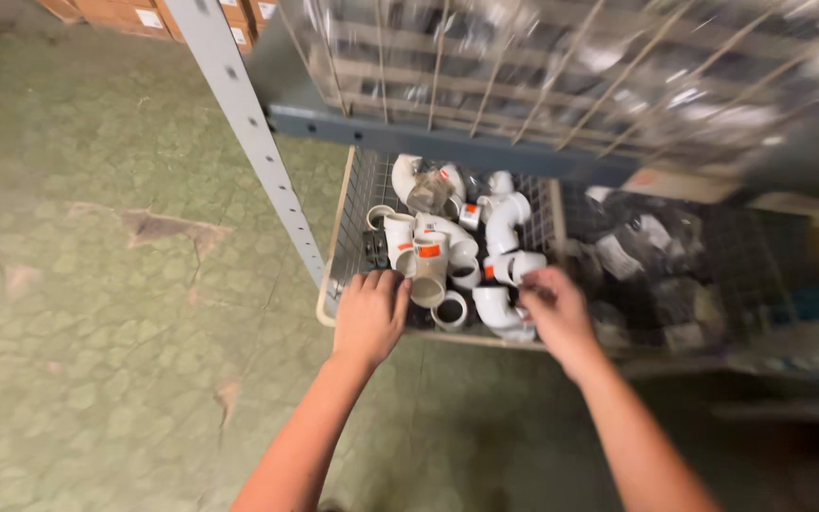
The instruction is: The person organizes hardware items by taking individual plastic bags containing pipes and connectors from a metal basket and placing them into separate compartments of a sorting tray.
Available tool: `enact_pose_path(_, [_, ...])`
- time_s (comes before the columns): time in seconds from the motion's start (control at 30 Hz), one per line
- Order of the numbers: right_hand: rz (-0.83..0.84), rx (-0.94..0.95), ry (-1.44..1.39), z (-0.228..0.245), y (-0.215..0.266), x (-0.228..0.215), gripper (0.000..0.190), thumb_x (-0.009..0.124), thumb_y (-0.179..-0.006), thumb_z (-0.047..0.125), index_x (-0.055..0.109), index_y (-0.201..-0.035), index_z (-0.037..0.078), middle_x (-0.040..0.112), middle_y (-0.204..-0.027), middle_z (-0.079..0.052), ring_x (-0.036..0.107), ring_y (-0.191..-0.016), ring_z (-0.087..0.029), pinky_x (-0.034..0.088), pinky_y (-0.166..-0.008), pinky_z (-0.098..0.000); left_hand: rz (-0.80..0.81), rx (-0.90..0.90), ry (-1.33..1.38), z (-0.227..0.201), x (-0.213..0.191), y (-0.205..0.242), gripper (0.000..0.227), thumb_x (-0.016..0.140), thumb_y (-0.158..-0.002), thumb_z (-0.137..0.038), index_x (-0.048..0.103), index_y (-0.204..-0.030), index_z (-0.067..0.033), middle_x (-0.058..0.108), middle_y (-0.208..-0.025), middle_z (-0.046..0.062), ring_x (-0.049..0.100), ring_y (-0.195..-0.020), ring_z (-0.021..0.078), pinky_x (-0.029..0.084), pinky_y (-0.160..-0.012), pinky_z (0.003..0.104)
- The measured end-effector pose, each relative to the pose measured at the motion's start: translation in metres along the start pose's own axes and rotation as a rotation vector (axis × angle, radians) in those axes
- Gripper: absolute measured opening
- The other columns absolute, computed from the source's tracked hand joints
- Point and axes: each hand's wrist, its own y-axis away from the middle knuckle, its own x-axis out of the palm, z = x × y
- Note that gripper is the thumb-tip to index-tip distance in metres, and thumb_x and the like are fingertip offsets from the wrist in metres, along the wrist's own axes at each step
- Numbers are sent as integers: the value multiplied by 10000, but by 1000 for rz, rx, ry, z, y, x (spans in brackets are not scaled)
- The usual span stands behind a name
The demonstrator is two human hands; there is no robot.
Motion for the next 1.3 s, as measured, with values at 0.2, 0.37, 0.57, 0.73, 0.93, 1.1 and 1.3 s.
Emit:
enact_pose_path(0.2, [-26, -483, 231, -84, -232, 50, 311, 831, -903, -7, 771, -1202, -68, 762, -1010, -251, 773, -898, -395, 601, -776, -504, -248, 80, -154, 47, 85, -3, 409, 534, -1196, -506, 778, -1281, -189, 792, -1147, 87, 720, -1189, 343, 551, -965, 471])
enact_pose_path(0.37, [-109, -321, 338, -95, -378, 87, 564, 905, -843, 182, 766, -1385, 115, 799, -1139, -148, 836, -852, -286, 716, -634, -361, -243, 109, -223, 49, 92, 4, 634, 418, -1188, -586, 554, -1657, -181, 711, -1321, 118, 704, -1204, 364, 525, -974, 506])
enact_pose_path(0.57, [-272, -452, 604, -87, -495, 99, 642, 998, -813, 292, 697, -1374, 209, 719, -1300, -78, 763, -1228, -344, 661, -968, -462, -316, 136, -198, 52, 101, 2, 692, 417, -1161, -641, 585, -1647, -178, 768, -1167, 129, 734, -1096, 396, 525, -960, 544])
enact_pose_path(0.73, [-241, -394, 660, -75, -475, 128, 880, 1013, -826, 301, 537, -1545, 122, 610, -1547, -178, 639, -1433, -415, 540, -1170, -478, -382, 173, -204, 51, 101, 2, 652, 472, -1136, -621, 652, -1560, -160, 778, -1091, 136, 723, -1007, 426, 510, -868, 588])
enact_pose_path(0.93, [-213, -287, 790, -50, -443, 147, 1320, 1082, -738, 381, 291, -1762, 123, 407, -1755, -258, 500, -1540, -471, 462, -1244, -497, -395, 203, -226, 52, 100, -2, 598, 509, -1147, -598, 715, -1477, -143, 803, -1037, 140, 721, -913, 446, 504, -764, 610])
enact_pose_path(1.1, [-173, -190, 1119, -17, -379, 147, 1163, 969, -841, 612, 424, -1749, 129, 290, -1841, -354, 272, -1681, -564, 365, -1326, -614, -366, 202, -234, 51, 96, 0, 575, 499, -1154, -592, 696, -1465, -151, 801, -1014, 138, 723, -906, 462, 503, -755, 616])
enact_pose_path(1.3, [-100, -163, 899, -4, -375, 129, 1445, 904, -820, 501, 33, -1862, 9, 523, -1755, -258, 594, -1520, -421, 529, -1186, -434, -328, 218, -240, 52, 96, -1, 614, 477, -1156, -605, 730, -1486, -153, 832, -1109, 141, 736, -996, 457, 521, -821, 631])
